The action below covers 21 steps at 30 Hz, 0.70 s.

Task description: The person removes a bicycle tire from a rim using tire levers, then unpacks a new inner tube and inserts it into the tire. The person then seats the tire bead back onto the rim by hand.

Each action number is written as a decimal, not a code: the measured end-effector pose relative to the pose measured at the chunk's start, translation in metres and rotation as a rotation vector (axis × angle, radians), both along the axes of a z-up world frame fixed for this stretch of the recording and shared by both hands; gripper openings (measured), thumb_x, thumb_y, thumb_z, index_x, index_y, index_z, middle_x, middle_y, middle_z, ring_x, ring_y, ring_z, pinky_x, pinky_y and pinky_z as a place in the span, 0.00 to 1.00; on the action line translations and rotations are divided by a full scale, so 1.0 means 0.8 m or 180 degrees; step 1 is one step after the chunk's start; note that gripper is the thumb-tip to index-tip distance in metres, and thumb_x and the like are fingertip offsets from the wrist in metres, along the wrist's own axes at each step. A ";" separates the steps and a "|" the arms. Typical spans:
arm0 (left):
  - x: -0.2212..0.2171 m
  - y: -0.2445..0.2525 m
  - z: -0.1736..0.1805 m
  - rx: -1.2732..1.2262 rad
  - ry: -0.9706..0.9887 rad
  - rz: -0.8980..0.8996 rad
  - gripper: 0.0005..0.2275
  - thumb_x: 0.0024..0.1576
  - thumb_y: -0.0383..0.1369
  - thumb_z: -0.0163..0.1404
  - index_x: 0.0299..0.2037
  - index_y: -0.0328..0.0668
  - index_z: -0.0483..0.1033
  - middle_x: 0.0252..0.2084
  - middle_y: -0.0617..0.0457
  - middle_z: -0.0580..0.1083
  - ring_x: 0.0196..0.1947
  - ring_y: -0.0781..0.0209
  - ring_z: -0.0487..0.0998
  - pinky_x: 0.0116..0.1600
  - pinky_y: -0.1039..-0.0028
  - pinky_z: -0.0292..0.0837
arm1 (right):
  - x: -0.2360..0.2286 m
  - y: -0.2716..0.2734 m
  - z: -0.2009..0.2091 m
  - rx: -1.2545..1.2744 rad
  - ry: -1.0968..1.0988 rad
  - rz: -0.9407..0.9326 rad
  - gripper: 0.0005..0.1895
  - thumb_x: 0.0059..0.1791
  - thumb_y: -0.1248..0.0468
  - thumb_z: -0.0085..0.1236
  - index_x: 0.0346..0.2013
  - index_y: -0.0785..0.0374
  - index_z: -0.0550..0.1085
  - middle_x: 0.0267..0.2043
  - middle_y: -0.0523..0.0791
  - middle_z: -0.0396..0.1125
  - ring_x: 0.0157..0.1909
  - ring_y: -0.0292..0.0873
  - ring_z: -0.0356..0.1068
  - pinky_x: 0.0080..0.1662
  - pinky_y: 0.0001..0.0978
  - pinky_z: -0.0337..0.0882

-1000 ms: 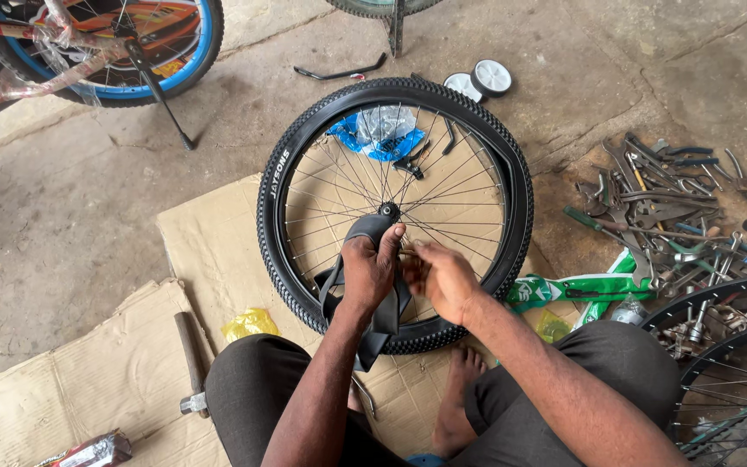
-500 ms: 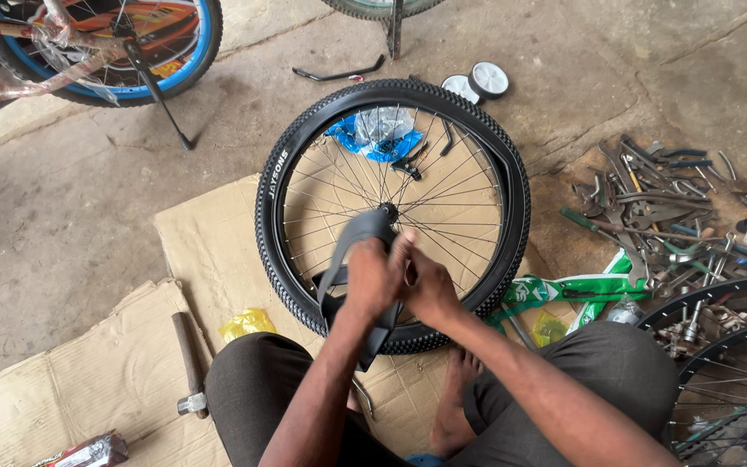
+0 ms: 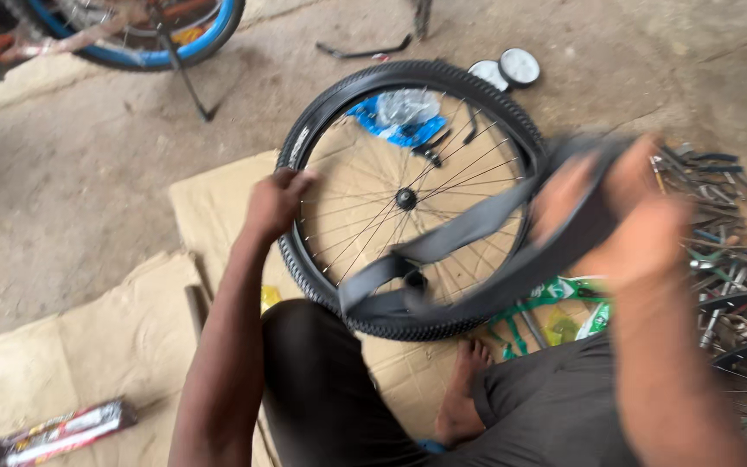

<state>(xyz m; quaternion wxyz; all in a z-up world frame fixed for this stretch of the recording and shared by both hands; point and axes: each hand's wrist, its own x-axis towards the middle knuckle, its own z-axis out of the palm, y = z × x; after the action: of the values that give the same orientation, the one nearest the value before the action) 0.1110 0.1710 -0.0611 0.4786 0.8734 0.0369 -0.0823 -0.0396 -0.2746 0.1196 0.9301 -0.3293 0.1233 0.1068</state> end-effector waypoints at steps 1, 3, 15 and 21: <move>0.002 0.027 -0.037 0.0259 0.0140 0.0218 0.29 0.58 0.57 0.47 0.36 0.30 0.79 0.26 0.36 0.77 0.28 0.44 0.79 0.39 0.54 0.74 | 0.026 -0.024 0.017 -0.0250 -0.0269 -0.0342 0.33 0.62 0.32 0.42 0.38 0.60 0.70 0.36 0.43 0.66 0.42 0.45 0.66 0.48 0.40 0.68; -0.008 0.065 -0.121 0.1105 0.0323 0.0462 0.36 0.62 0.62 0.43 0.26 0.27 0.78 0.29 0.30 0.77 0.32 0.36 0.78 0.45 0.50 0.71 | 0.078 -0.064 0.044 -0.0726 -0.0800 -0.0633 0.27 0.65 0.41 0.45 0.44 0.64 0.70 0.37 0.45 0.64 0.42 0.46 0.65 0.51 0.39 0.68; -0.169 0.000 -0.402 -0.0011 0.1439 0.1457 0.27 0.50 0.45 0.62 0.46 0.20 0.79 0.40 0.30 0.81 0.37 0.43 0.84 0.47 0.57 0.78 | 0.051 0.023 -0.198 -0.3272 0.0122 0.0609 0.21 0.58 0.48 0.53 0.42 0.66 0.73 0.38 0.51 0.67 0.43 0.53 0.69 0.50 0.46 0.70; -0.249 -0.083 -0.298 -0.0956 0.2195 0.0093 0.27 0.48 0.44 0.62 0.51 0.27 0.77 0.50 0.33 0.77 0.49 0.42 0.76 0.56 0.52 0.66 | 0.059 0.129 -0.250 -0.4539 -0.0994 0.1952 0.20 0.54 0.49 0.56 0.40 0.66 0.75 0.37 0.54 0.70 0.42 0.57 0.70 0.49 0.50 0.71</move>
<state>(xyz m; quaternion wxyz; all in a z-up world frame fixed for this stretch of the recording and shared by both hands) -0.0882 0.1046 -0.2992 0.5619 0.7139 0.1958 -0.3691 0.0076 -0.1716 -0.0807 0.4304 -0.8763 -0.0663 0.2061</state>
